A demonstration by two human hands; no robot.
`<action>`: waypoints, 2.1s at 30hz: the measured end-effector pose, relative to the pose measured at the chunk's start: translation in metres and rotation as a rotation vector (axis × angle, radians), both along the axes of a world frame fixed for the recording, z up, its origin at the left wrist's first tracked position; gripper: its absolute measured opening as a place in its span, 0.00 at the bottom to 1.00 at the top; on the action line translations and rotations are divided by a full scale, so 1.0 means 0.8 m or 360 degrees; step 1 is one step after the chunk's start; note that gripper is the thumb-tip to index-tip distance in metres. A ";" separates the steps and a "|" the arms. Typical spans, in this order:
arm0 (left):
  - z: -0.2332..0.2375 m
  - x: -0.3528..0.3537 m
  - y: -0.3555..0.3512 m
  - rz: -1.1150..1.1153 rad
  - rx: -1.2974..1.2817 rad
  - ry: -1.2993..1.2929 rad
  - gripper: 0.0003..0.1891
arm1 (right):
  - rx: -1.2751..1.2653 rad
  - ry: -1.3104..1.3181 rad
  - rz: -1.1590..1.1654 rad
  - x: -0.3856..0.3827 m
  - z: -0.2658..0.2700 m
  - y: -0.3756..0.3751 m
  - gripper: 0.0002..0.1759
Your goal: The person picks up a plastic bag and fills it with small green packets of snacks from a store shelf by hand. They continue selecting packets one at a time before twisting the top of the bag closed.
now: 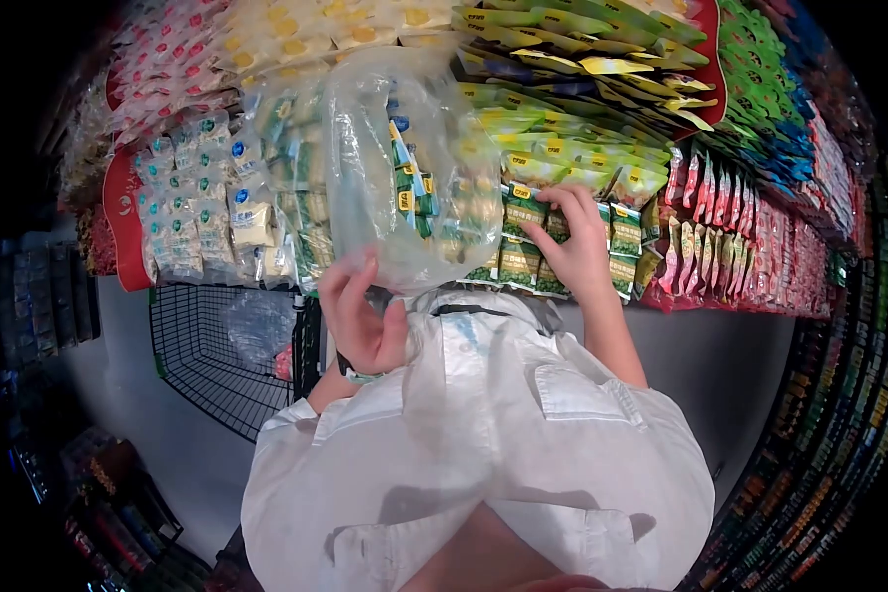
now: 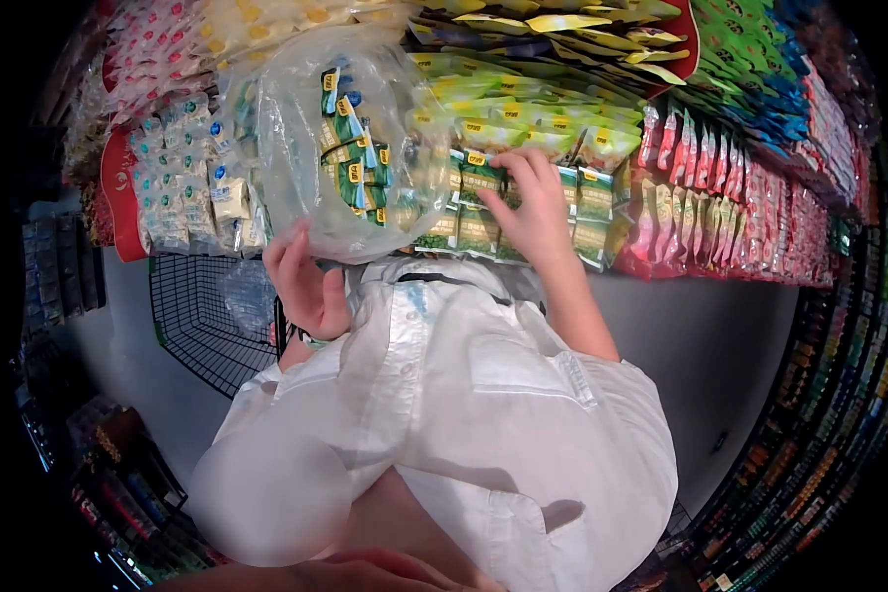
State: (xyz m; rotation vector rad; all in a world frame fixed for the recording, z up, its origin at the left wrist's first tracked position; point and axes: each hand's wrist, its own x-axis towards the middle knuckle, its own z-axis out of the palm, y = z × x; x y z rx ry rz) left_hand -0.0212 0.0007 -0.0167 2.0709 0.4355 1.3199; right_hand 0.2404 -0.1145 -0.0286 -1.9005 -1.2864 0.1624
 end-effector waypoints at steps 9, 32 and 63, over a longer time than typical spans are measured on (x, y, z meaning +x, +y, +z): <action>0.040 0.018 0.013 -0.0141 -0.0038 0.0118 0.29 | 0.0726 0.0843 -0.0160 0.025 -0.006 0.010 0.11; 0.071 0.046 -0.006 -0.0310 -0.0159 0.0454 0.34 | -0.0054 0.1560 0.0776 -0.071 0.066 0.193 0.14; 0.032 0.091 -0.082 0.0256 -0.0401 0.0202 0.37 | -0.0203 -0.0375 0.0369 -0.012 -0.005 0.021 0.29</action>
